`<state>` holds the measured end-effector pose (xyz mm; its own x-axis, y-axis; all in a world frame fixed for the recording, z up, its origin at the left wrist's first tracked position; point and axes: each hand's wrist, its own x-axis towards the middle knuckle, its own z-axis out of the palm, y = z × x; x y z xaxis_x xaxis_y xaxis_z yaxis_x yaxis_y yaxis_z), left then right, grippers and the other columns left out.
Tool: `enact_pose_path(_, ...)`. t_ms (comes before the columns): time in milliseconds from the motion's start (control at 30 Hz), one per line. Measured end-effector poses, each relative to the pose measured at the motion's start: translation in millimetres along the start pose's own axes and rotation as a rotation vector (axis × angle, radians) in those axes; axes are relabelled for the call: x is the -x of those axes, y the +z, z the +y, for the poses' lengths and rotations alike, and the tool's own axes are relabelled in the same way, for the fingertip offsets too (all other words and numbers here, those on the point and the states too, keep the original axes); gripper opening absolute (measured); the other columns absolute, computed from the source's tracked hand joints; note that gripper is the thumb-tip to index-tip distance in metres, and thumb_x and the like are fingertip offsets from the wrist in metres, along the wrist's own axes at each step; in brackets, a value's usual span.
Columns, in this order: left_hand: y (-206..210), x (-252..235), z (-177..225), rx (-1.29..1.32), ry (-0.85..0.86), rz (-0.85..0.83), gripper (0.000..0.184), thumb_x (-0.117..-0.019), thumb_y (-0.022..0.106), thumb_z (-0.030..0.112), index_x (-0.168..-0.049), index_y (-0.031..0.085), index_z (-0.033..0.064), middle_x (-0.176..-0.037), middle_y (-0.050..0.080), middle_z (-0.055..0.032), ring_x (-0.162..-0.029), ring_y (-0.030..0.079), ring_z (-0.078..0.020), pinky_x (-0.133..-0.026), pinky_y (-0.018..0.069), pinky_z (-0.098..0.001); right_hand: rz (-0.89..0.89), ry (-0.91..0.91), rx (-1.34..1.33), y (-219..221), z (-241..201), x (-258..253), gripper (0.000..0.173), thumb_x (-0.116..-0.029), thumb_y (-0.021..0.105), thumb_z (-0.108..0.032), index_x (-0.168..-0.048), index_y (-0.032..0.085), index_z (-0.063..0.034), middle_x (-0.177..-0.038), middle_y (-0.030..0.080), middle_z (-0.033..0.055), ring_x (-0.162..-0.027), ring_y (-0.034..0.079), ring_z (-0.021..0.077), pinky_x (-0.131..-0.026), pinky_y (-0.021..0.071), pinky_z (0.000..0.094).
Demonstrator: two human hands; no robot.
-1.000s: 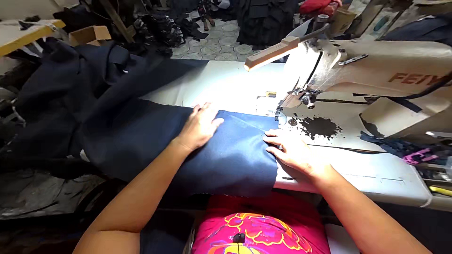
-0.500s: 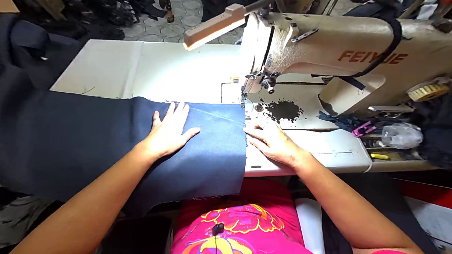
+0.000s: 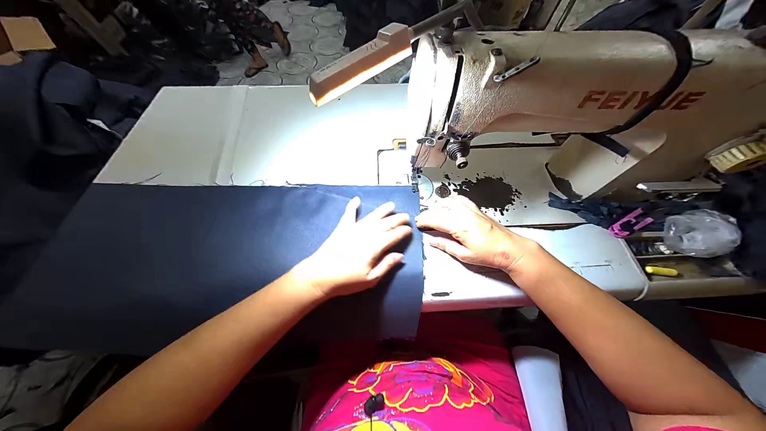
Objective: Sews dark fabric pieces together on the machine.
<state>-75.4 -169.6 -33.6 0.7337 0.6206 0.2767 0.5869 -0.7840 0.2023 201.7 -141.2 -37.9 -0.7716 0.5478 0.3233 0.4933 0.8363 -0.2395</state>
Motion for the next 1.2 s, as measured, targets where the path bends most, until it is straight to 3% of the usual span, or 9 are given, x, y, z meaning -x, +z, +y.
enact_pose_path(267,19,-13,-8,0.098,-0.03,-0.087,0.053,-0.1041,0.037,0.042,-0.147,0.058,0.0185,-0.154,0.053,0.0001,-0.151,0.037,-0.0298,-0.111,0.0165,-0.0812,0.04,-0.049,-0.056,0,27,-6,0.031,-0.0973,0.055,-0.02,-0.117,0.078,-0.012,-0.124,0.074,0.004,-0.121,0.064,0.0252,-0.108,0.0425,0.0486)
enact_pose_path(667,15,-58,-60,0.121,-0.063,-0.155,0.055,-0.104,0.042,0.045,-0.149,0.053,0.0158,-0.159,0.046,-0.0029,-0.154,0.031,-0.0312,-0.113,0.0118,-0.0809,0.073,0.179,0.063,8,42,-24,0.036,-0.103,0.047,-0.021,-0.124,0.073,-0.0087,-0.129,0.069,0.0111,-0.129,0.058,0.0329,-0.111,0.0374,0.0559)
enact_pose_path(800,4,-54,-40,0.047,-0.129,-0.227,0.073,-0.1005,0.04,0.064,-0.149,0.051,0.0113,-0.162,0.043,-0.007,-0.154,0.03,-0.0323,-0.116,0.0125,-0.0771,0.091,0.179,0.076,10,38,-23,0.035,-0.1025,0.048,-0.02,-0.122,0.074,-0.006,-0.124,0.069,0.0155,-0.126,0.059,0.0353,-0.111,0.039,0.0555)
enact_pose_path(867,6,-45,-16,0.014,-0.113,-0.122,0.078,-0.0923,0.051,0.069,-0.13,0.064,0.0021,-0.143,0.059,-0.0166,-0.139,0.051,-0.035,-0.113,0.0327,-0.0664,0.184,0.102,0.067,13,42,-20,0.031,-0.1,0.052,-0.019,-0.114,0.077,-0.0056,-0.115,0.071,0.0157,-0.119,0.062,0.0357,-0.106,0.0431,0.0552)
enact_pose_path(933,15,-38,-3,0.026,-0.03,0.038,0.049,-0.0929,0.065,0.046,-0.1,0.069,-0.0022,-0.11,0.069,-0.0201,-0.107,0.068,-0.0358,-0.092,0.0545,-0.0529,0.248,0.031,0.058,15,44,-18,0.027,-0.0965,0.056,-0.015,-0.108,0.079,-0.0055,-0.11,0.073,0.015,-0.114,0.064,0.0356,-0.103,0.0461,0.0547)
enact_pose_path(1000,20,-34,0,0.072,-0.016,0.133,0.026,-0.0928,0.068,0.024,-0.085,0.066,-0.0011,-0.097,0.071,-0.0191,-0.089,0.071,-0.0328,-0.074,0.0589,-0.0459,0.291,-0.04,0.074,16,44,-18,0.024,-0.0942,0.058,-0.012,-0.104,0.08,-0.0058,-0.107,0.074,0.0148,-0.113,0.066,0.0358,-0.101,0.0481,0.054)
enact_pose_path(1067,21,-33,0,0.102,-0.026,0.151,0.026,-0.0941,0.064,0.024,-0.089,0.07,-0.0011,-0.101,0.073,-0.0191,-0.093,0.072,-0.0331,-0.076,0.059,-0.0471,0.302,-0.119,0.088,15,41,-18,0.025,-0.0934,0.056,-0.011,-0.104,0.079,-0.0087,-0.106,0.073,0.0144,-0.112,0.065,0.0345,-0.101,0.0463,0.0523)
enact_pose_path(1100,18,-32,2,0.098,-0.056,0.115,0.032,-0.0964,0.059,0.03,-0.097,0.072,0.0001,-0.107,0.073,-0.0178,-0.103,0.071,-0.0342,-0.085,0.0576,-0.0506,0.281,-0.155,0.082,13,39,-18,0.028,-0.0932,0.055,-0.011,-0.107,0.079,-0.0119,-0.105,0.071,0.014,-0.112,0.064,0.0335,-0.102,0.0448,0.0517)
enact_pose_path(1200,14,-24,14,0.104,-0.193,-0.044,0.052,-0.1025,0.043,0.045,-0.13,0.068,0.0086,-0.137,0.065,-0.0121,-0.138,0.053,-0.0342,-0.112,0.0313,-0.0697,0.225,-0.255,0.064,12,30,-16,0.031,-0.0883,0.055,-0.012,-0.103,0.082,-0.0173,-0.101,0.071,0.0128,-0.108,0.064,0.0318,-0.102,0.044,0.0508)
